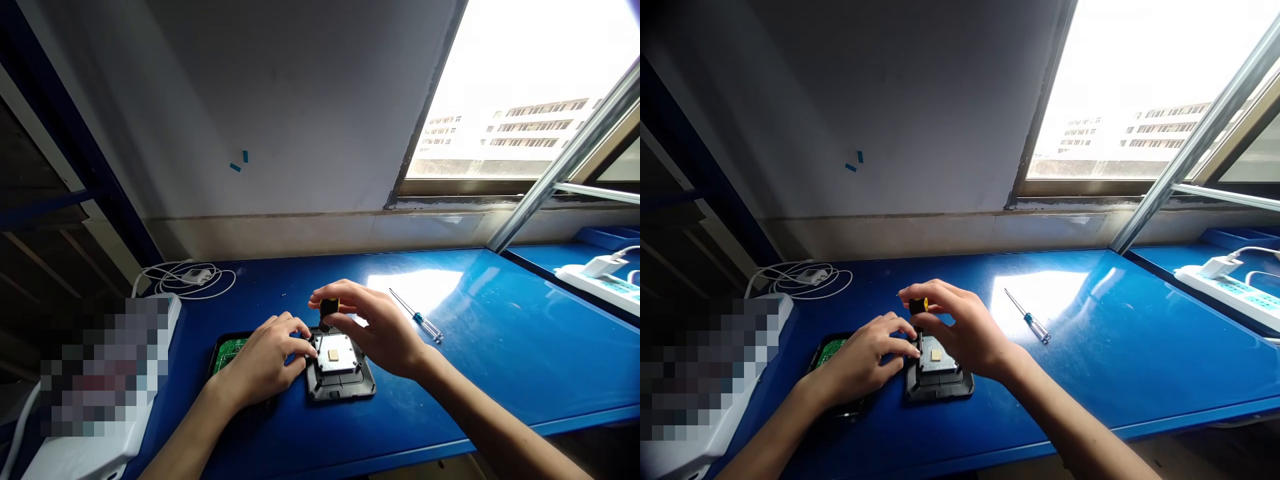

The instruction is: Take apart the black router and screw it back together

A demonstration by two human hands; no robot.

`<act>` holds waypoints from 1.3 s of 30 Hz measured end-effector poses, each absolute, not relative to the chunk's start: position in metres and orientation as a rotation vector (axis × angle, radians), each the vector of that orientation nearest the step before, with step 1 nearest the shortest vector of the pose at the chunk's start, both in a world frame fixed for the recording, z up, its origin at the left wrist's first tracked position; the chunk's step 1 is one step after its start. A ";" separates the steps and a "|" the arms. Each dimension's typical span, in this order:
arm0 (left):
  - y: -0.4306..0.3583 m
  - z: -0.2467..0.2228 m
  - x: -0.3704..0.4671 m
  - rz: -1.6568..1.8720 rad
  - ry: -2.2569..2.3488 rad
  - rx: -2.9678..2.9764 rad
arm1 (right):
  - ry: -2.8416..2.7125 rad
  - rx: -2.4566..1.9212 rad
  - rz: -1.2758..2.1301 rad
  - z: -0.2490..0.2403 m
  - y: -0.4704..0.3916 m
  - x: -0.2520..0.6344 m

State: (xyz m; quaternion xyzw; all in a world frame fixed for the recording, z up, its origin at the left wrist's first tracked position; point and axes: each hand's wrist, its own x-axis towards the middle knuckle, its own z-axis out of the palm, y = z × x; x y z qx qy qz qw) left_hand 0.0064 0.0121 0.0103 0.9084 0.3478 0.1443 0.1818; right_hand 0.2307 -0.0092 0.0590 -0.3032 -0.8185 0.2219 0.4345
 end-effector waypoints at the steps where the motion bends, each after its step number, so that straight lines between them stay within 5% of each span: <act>1: 0.012 0.011 0.006 0.406 0.982 2.565 | -2.034 -0.762 0.477 0.059 -0.008 0.231; 7: 0.012 0.010 0.006 0.411 0.964 2.573 | -1.971 -0.804 0.063 0.052 -0.008 0.221; 39: 0.011 0.005 0.005 0.423 0.971 2.584 | -1.963 -0.933 0.054 0.058 -0.015 0.212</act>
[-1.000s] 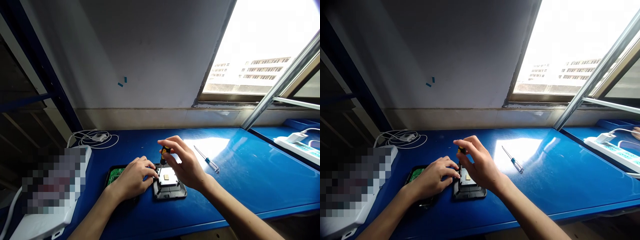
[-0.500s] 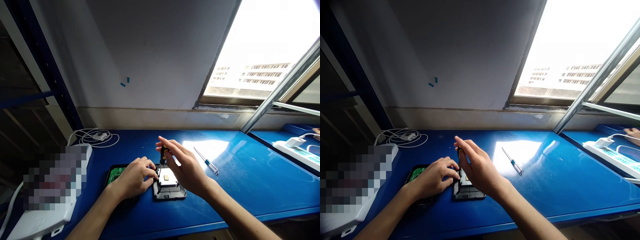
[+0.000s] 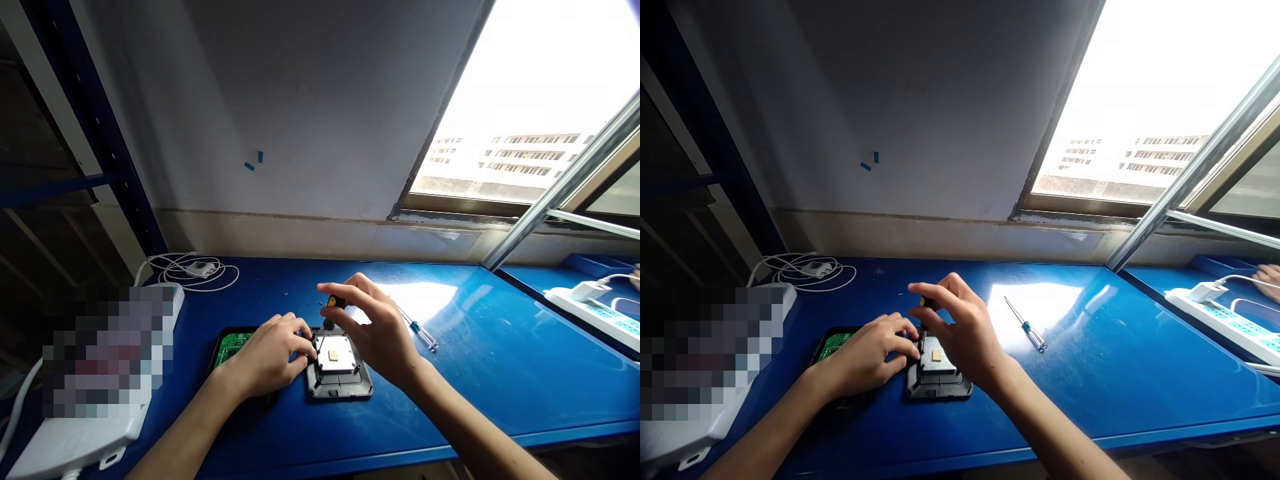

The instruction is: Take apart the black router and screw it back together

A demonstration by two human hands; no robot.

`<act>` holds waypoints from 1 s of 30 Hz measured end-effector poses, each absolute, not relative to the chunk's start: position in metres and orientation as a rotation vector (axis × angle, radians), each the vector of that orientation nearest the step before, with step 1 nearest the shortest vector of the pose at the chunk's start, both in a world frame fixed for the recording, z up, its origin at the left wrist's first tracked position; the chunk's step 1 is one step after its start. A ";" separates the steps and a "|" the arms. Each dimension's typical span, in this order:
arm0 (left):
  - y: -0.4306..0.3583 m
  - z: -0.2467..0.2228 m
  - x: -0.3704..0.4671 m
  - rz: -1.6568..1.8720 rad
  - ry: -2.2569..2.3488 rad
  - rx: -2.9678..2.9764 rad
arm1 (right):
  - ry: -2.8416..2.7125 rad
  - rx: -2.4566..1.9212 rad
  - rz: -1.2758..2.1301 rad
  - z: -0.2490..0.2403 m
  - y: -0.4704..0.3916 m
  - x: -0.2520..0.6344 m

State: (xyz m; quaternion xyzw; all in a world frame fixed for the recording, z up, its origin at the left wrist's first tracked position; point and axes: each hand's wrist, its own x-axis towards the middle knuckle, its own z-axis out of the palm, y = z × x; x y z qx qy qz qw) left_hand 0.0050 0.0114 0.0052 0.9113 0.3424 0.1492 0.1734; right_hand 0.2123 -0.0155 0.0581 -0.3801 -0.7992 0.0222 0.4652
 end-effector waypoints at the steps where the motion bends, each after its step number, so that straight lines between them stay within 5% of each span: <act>1: 0.012 0.005 0.005 0.424 0.971 2.584 | -1.947 -0.941 0.039 0.058 -0.015 0.212; 18: 0.013 0.004 0.004 0.436 0.942 2.598 | -1.994 -0.907 0.163 0.055 -0.021 0.216; 25: 0.014 0.001 0.003 0.452 0.938 2.608 | -2.012 -0.986 -0.097 0.062 -0.024 0.216; 30: 0.015 0.002 0.004 0.455 0.917 2.611 | -2.110 -0.902 0.087 0.064 -0.027 0.213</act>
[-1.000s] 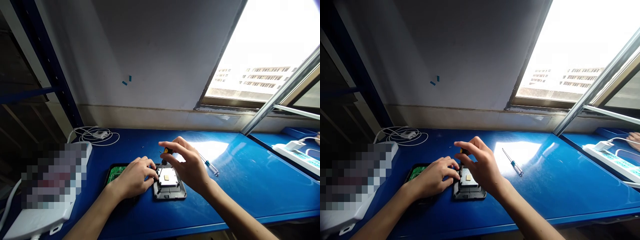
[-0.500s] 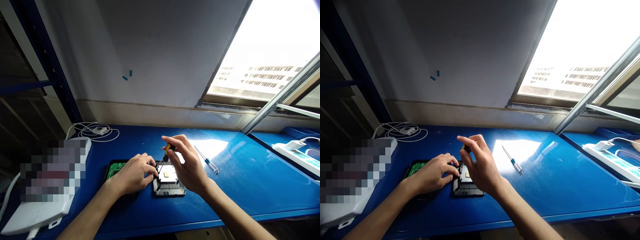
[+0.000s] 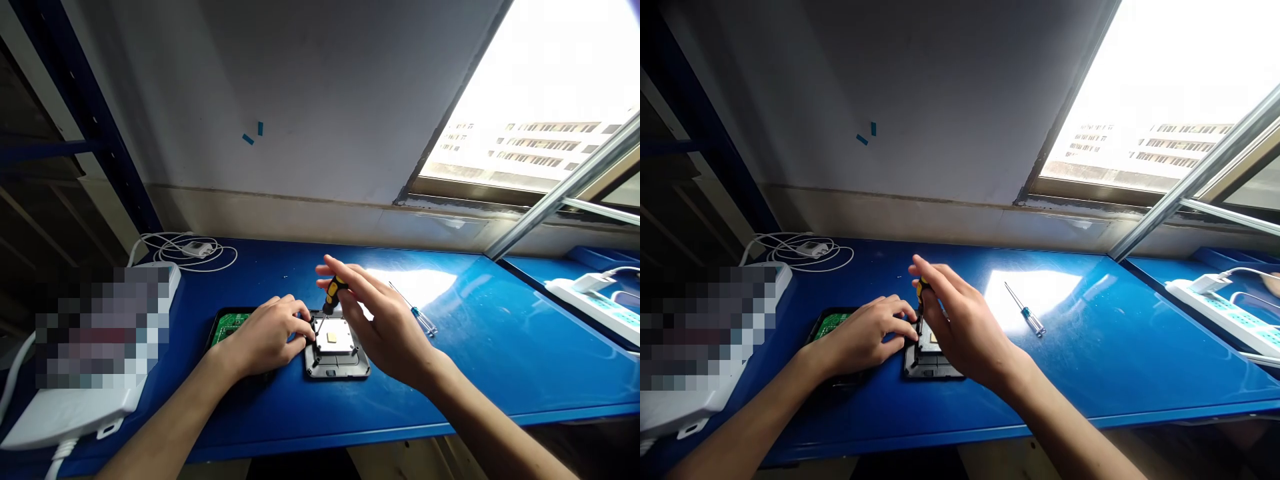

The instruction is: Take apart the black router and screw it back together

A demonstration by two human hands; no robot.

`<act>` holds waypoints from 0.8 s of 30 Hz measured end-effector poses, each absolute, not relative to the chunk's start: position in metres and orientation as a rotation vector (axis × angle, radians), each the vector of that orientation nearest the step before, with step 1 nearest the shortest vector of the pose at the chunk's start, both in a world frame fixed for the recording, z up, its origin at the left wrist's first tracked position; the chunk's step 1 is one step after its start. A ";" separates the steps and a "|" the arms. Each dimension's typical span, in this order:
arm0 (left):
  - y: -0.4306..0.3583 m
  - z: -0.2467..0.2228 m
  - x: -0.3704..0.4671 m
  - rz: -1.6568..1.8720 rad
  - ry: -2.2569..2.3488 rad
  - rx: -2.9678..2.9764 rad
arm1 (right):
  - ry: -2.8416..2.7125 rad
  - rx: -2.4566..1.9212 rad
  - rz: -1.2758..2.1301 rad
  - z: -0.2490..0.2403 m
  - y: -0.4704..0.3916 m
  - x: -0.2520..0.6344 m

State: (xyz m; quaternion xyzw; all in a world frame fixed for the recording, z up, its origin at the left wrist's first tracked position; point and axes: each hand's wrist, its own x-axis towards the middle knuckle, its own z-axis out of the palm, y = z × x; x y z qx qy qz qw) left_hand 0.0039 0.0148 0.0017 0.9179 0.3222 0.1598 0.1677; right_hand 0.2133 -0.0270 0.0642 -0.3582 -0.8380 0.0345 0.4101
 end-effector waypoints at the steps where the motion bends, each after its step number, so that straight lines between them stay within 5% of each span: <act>1: 0.015 0.002 0.004 0.453 0.915 2.609 | -2.109 -0.895 0.090 0.064 -0.027 0.213; 24: 0.014 0.006 0.004 0.427 0.929 2.609 | -2.014 -1.025 0.061 0.064 -0.020 0.216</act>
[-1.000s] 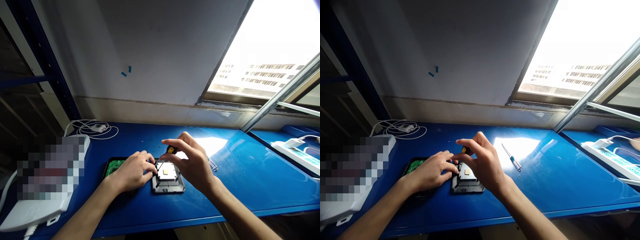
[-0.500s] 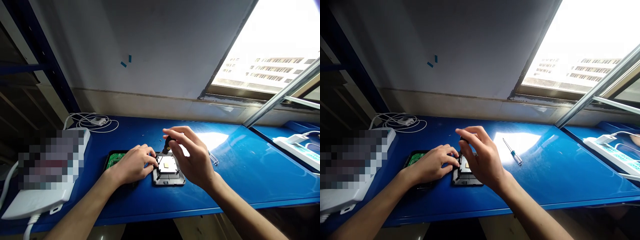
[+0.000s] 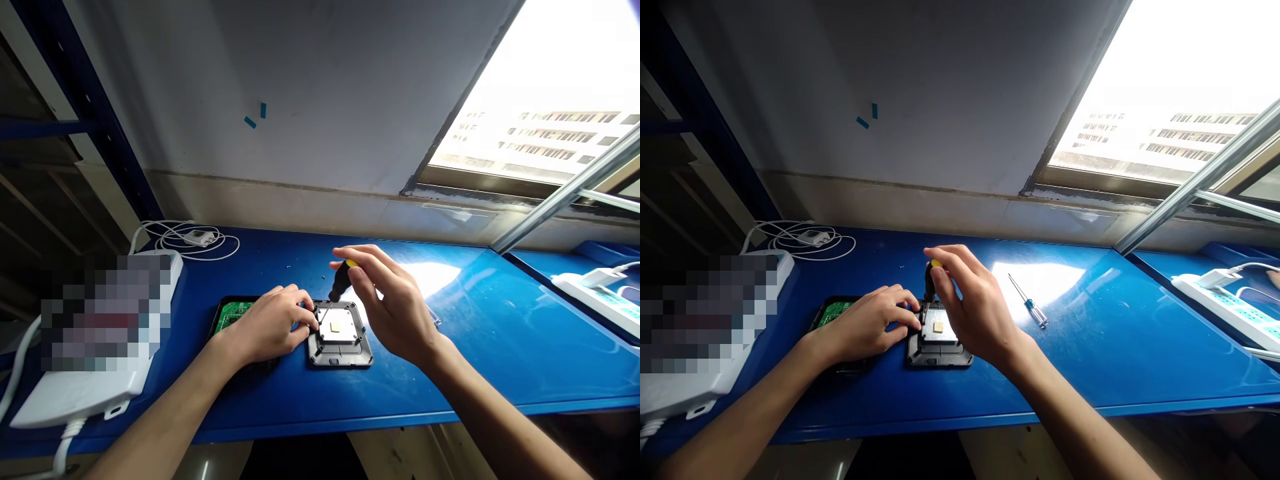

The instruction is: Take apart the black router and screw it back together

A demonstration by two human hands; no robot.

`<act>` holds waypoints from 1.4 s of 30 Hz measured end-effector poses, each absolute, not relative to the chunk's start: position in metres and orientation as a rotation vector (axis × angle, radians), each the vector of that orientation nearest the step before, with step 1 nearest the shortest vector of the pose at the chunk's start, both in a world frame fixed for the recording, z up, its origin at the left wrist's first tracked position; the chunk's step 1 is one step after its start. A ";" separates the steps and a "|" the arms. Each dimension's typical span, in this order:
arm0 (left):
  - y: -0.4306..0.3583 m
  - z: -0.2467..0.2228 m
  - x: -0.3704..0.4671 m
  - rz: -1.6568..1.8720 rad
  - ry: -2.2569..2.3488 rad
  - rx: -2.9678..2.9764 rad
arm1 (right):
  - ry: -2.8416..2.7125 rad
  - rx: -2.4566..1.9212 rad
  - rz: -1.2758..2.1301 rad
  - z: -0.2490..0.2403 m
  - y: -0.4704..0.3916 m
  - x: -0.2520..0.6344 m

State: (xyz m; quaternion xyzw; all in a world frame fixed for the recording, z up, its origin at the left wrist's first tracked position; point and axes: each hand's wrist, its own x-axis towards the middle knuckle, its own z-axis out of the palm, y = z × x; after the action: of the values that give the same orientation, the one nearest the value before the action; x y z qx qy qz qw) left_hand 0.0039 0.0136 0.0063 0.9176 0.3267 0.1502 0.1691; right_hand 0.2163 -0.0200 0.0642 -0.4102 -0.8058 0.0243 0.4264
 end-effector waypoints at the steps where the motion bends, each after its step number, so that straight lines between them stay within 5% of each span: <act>1: 0.014 0.006 0.004 0.426 0.926 2.608 | -2.009 -0.991 0.111 0.063 -0.020 0.217; 42: 0.014 0.003 0.004 0.399 0.915 2.610 | -2.040 -0.859 0.085 0.055 -0.021 0.211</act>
State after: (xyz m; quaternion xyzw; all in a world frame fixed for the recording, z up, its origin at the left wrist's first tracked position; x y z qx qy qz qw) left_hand 0.0035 0.0145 0.0030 0.9200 0.3225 0.1407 0.1725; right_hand 0.2113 -0.0212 0.0553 -0.3468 -0.8239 0.0342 0.4469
